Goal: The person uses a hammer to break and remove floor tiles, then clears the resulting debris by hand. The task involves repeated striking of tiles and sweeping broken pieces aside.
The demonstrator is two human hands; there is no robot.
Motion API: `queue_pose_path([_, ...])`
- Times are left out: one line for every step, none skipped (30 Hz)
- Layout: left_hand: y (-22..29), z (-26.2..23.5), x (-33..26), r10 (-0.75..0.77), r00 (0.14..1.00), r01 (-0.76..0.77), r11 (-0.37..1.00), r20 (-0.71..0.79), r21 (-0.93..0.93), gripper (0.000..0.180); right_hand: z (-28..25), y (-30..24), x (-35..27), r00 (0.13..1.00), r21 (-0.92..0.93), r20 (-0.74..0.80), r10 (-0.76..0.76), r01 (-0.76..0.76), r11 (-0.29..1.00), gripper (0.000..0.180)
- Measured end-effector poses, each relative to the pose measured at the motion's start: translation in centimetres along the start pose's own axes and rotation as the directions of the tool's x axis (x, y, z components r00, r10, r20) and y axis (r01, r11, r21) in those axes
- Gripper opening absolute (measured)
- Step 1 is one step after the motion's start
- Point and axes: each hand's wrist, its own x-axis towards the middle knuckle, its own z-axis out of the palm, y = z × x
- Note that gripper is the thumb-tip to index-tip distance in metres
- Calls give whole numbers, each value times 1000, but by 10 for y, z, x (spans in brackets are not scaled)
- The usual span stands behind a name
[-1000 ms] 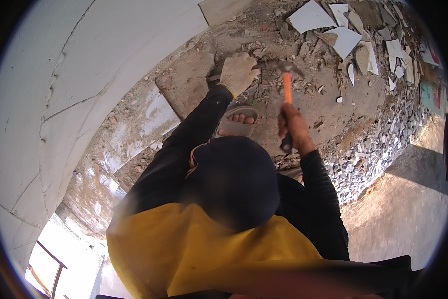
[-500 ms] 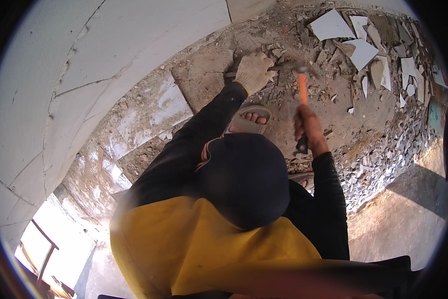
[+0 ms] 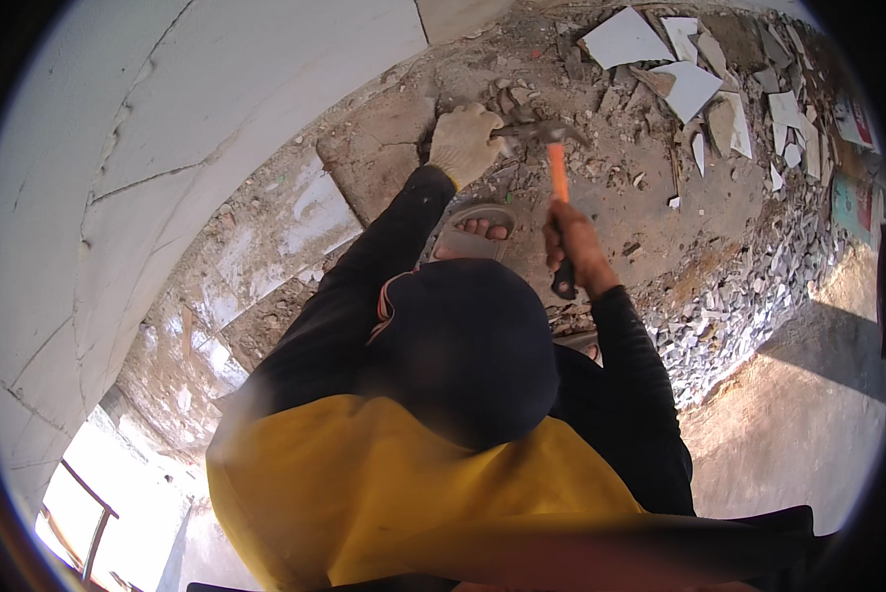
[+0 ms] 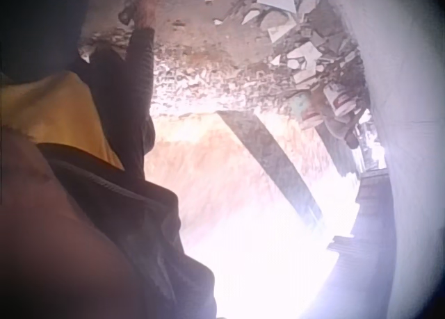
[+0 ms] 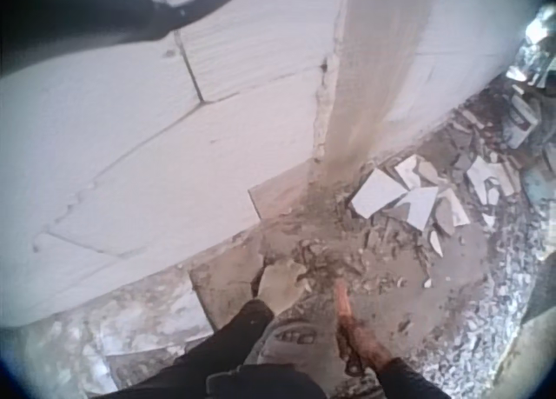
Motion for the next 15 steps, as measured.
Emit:
queue_pose_path([-2, -3, -3, -5, 1000, 5, 1000, 12, 9, 28, 0, 6, 0, 999, 91, 38, -14, 10, 996, 45])
queue_pose_path([-5, -6, -4, -19, 1000, 18, 1000, 22, 21, 27, -4, 10, -1, 999, 97, -50, -21, 26, 995, 46])
queue_pose_path([-8, -9, -9, -2, 1000, 2, 1000, 8, 23, 29, -12, 10, -2, 997, 105, -69, -36, 43, 994, 46])
queue_pose_path([-10, -10, -11, -1, 1000, 1, 1000, 23, -5, 29, -22, 6, -2, 993, 116, -55, -105, 111, 987, 46])
queue_pose_path([-13, -13, -15, -16, 999, 17, 1000, 42, -22, 30, -33, 0, -3, 984, 171, -141, -106, 130, 977, 45])
queue_pose_path([-15, -15, -17, -30, 998, 33, 999, 62, -36, 31, -42, -8, -3, 977, 239, -134, -166, 195, 951, 45])
queue_pose_path([-16, -16, -19, -28, 998, 29, 999, 60, -26, 32, -49, -16, -1, 953, 290, -239, -185, 252, 923, 44])
queue_pose_path([-16, -16, -20, -25, 998, 26, 1000, 57, -17, 33, -53, -23, 0, 890, 279, -392, -232, 355, 892, 48])
queue_pose_path([-16, -16, -20, -32, 997, 33, 999, 71, -5, 34, -50, -26, 3, 847, 311, -446, -290, 450, 837, 48])
queue_pose_path([-15, -17, -20, -22, 999, 21, 1000, 50, 11, 35, -46, -28, 5, 756, 312, -578, -308, 554, 772, 49])
queue_pose_path([-13, -16, -21, -22, 999, 21, 999, 43, 28, 35, -36, -23, 7, 809, 316, -508, -294, 493, 811, 49])
queue_pose_path([-12, -17, -21, -13, 999, 11, 999, 43, 39, 36, -23, -16, 9, 813, 281, -498, -303, 482, 830, 49])
queue_pose_path([-10, -18, -23, -12, 999, 10, 999, 42, 45, 39, -10, -6, 10, 836, 269, -485, -257, 422, 865, 49])
queue_pose_path([-10, -19, -24, -10, 999, 6, 996, 42, 86, 40, 3, 6, 9, 930, 128, -306, -203, 251, 959, 48])
queue_pose_path([-9, -21, -28, 0, 1000, -4, 993, 31, 120, 41, 12, 13, 9, 992, -168, -48, -115, 105, 980, 48])
